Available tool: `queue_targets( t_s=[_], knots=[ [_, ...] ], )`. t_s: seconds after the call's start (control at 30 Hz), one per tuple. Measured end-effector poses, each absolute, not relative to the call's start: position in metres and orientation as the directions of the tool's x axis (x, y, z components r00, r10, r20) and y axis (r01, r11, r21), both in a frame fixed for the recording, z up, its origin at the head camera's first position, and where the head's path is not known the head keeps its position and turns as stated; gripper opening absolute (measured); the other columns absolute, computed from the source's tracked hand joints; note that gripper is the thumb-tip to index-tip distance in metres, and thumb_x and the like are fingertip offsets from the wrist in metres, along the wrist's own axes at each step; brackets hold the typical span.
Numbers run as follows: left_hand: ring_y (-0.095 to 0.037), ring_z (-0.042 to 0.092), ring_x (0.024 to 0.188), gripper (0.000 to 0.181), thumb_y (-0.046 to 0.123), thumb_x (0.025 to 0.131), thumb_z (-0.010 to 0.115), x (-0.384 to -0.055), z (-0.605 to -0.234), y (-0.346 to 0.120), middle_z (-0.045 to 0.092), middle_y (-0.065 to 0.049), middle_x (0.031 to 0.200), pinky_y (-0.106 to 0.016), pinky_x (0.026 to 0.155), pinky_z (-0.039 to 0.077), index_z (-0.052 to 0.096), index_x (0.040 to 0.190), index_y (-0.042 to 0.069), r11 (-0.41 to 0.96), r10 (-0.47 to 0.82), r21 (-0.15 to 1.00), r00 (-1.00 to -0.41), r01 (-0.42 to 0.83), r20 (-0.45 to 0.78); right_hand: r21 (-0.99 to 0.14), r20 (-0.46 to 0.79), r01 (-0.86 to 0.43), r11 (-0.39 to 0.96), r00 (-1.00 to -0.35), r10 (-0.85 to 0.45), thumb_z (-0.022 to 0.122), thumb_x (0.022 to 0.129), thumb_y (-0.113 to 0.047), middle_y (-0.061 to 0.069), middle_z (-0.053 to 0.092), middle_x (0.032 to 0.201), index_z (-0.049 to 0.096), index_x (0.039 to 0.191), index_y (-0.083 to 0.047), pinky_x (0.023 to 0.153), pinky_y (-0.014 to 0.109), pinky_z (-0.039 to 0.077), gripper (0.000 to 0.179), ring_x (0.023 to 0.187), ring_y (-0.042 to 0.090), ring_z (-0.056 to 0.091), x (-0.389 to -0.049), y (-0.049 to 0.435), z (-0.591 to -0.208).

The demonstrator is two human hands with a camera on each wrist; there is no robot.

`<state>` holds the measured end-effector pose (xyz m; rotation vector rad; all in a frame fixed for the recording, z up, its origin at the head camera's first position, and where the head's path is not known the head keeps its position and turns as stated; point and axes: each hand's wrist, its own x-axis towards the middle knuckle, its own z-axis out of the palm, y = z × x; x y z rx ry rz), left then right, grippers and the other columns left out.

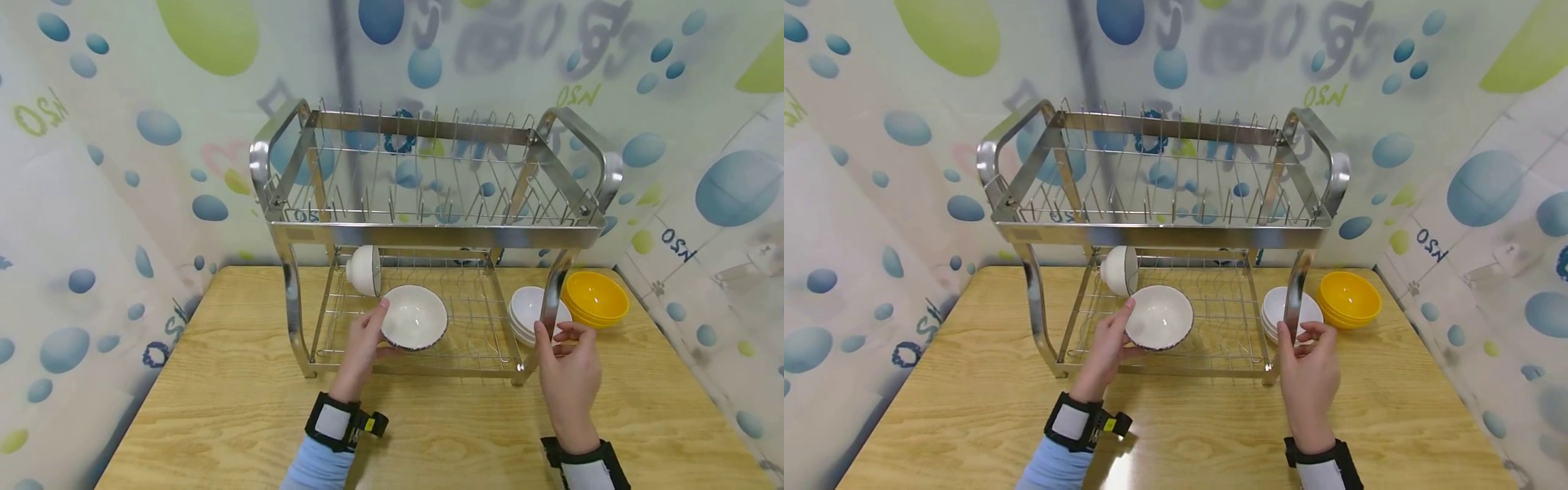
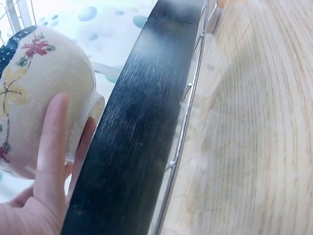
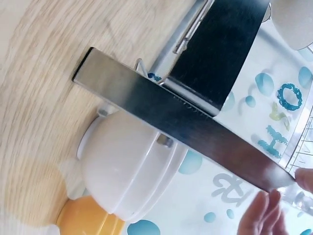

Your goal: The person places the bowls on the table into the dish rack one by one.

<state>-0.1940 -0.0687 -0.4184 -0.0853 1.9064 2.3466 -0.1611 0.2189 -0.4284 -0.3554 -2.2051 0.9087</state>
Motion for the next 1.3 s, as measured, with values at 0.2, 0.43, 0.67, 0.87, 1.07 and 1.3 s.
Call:
queue_targets(
  t_s=[0.2,0.43,0.67,0.87,1.07,1.3],
  knots=[
    [-0.021,0.067,0.082,0.055,0.041,0.1,0.043,-0.196,-0.419,-0.07,0.058,-0.026,0.116,-0.039,0.066,0.058,0.052,0.128,-0.005,-0.215,0.044,0.969,-0.993,-0.119,-0.112,-0.711,0.494,-0.048,0.702,-0.745,0.449,0.068,0.088,-0.029,0.016,0.056,0.099,0.051,0.113,0.002,0.064,-0.002,0.032,0.044,0.084,0.024,0.054,-0.164,0.221,-0.431],
    [-0.018,0.067,0.082,0.054,0.04,0.1,0.042,-0.199,-0.422,-0.071,0.058,-0.026,0.117,-0.04,0.068,0.058,0.051,0.13,-0.004,-0.222,0.042,0.967,-0.992,-0.126,-0.119,-0.737,0.45,-0.062,0.674,-0.788,0.42,0.058,0.094,-0.03,0.015,0.064,0.093,0.057,0.11,0.0,0.063,-0.003,0.035,0.035,0.081,0.015,0.057,-0.164,0.219,-0.433],
    [-0.02,0.068,0.082,0.064,0.051,0.095,0.048,-0.21,-0.443,-0.071,0.059,-0.023,0.116,-0.041,0.067,0.058,0.052,0.13,-0.001,-0.259,0.011,0.957,-0.991,-0.131,-0.133,-0.736,0.465,-0.081,0.673,-0.783,0.413,0.058,0.094,-0.029,0.013,0.064,0.084,0.059,0.104,0.0,0.058,0.001,0.037,0.03,0.071,-0.009,0.046,-0.164,0.217,-0.432],
    [-0.019,0.068,0.08,0.057,0.042,0.099,0.044,-0.205,-0.431,-0.072,0.059,-0.025,0.114,-0.041,0.068,0.058,0.05,0.131,-0.005,-0.245,0.021,0.96,-0.991,-0.134,-0.133,-0.739,0.453,-0.072,0.67,-0.79,0.414,0.057,0.095,-0.029,0.012,0.065,0.084,0.06,0.103,0.0,0.058,0.003,0.037,0.03,0.07,-0.007,0.047,-0.163,0.217,-0.431],
    [-0.018,0.068,0.079,0.055,0.043,0.099,0.044,-0.206,-0.435,-0.074,0.06,-0.025,0.115,-0.04,0.066,0.058,0.053,0.129,-0.003,-0.226,0.018,0.967,-0.993,-0.116,-0.115,-0.73,0.444,-0.061,0.681,-0.8,0.405,0.057,0.095,-0.03,0.012,0.066,0.082,0.061,0.102,0.0,0.056,0.004,0.038,0.032,0.069,-0.002,0.049,-0.164,0.217,-0.43],
    [-0.02,0.066,0.077,0.06,0.051,0.094,0.05,-0.212,-0.446,-0.075,0.057,-0.024,0.115,-0.043,0.066,0.058,0.055,0.128,0.002,-0.211,-0.03,0.972,-0.994,-0.099,-0.108,-0.734,0.402,-0.023,0.679,-0.821,0.406,0.055,0.096,-0.032,0.014,0.065,0.085,0.06,0.104,0.001,0.055,0.006,0.037,0.034,0.07,0.007,0.052,-0.163,0.217,-0.429]
  ],
)
